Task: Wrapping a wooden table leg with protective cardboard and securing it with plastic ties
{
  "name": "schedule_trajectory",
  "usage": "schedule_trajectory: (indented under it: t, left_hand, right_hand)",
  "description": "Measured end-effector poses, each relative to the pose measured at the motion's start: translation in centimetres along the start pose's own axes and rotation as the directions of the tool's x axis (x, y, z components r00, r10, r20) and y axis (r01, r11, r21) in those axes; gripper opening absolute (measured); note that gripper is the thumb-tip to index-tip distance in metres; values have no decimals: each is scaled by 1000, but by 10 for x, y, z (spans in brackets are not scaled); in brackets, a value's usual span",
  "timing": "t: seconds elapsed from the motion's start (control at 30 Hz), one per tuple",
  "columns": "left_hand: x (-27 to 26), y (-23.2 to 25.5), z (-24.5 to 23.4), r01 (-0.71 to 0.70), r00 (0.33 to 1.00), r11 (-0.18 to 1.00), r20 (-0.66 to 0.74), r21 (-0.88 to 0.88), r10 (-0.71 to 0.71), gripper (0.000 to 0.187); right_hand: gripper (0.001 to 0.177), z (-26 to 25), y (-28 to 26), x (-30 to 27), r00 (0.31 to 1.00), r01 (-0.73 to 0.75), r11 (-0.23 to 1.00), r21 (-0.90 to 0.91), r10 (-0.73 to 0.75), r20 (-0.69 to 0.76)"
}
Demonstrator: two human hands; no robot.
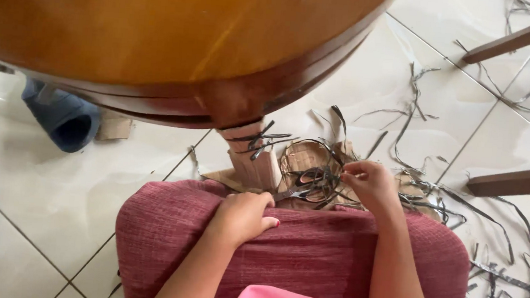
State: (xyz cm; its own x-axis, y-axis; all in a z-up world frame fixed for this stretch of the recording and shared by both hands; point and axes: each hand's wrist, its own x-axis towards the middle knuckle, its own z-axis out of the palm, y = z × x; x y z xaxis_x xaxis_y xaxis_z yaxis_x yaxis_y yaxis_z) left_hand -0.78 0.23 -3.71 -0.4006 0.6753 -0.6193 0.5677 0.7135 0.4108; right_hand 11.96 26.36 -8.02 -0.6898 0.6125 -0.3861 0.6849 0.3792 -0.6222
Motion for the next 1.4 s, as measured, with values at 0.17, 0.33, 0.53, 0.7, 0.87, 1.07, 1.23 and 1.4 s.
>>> schedule_trajectory:
  t: [0.17,0.33,0.53,0.7,0.87,1.07,1.23,1.4]
  left_hand:
    - [37,17,66,-156,975,987,167,25,150,25]
    - [53,13,81,-120,977,989,189,85,102,23]
    - [52,15,73,-112,981,990,169,83,97,24]
    - [23,32,9,-70,997,994,-38,-84,67,55]
    - [20,43,0,-58,989,972,-143,-226,26,40]
    - [17,36,-4,-306,905,811,-417,-500,85,23]
    - [-4,33,-24,-463,842,623,-533,-631,86,37]
    - [-18,11,-29,-591,805,402,-541,-699,243,37]
  right_hand:
    - [26,38,19,27,983,-120,951,-286,155,104]
    - [18,73,-3,37,964,-206,922,-327,248,94]
    - [39,107,20,53,963,-139,873,-467,229,143]
    - [21,74,-5,33,982,97,992,-84,-82,169]
    - [12,18,-78,-33,943,131,943,306,-213,254]
    - [13,9,-89,-41,867,284,675,681,-485,119]
    - [32,22,-74,-30,774,114,577,809,-562,292]
    - [59,12,-103,-49,713,320,675,665,-634,300]
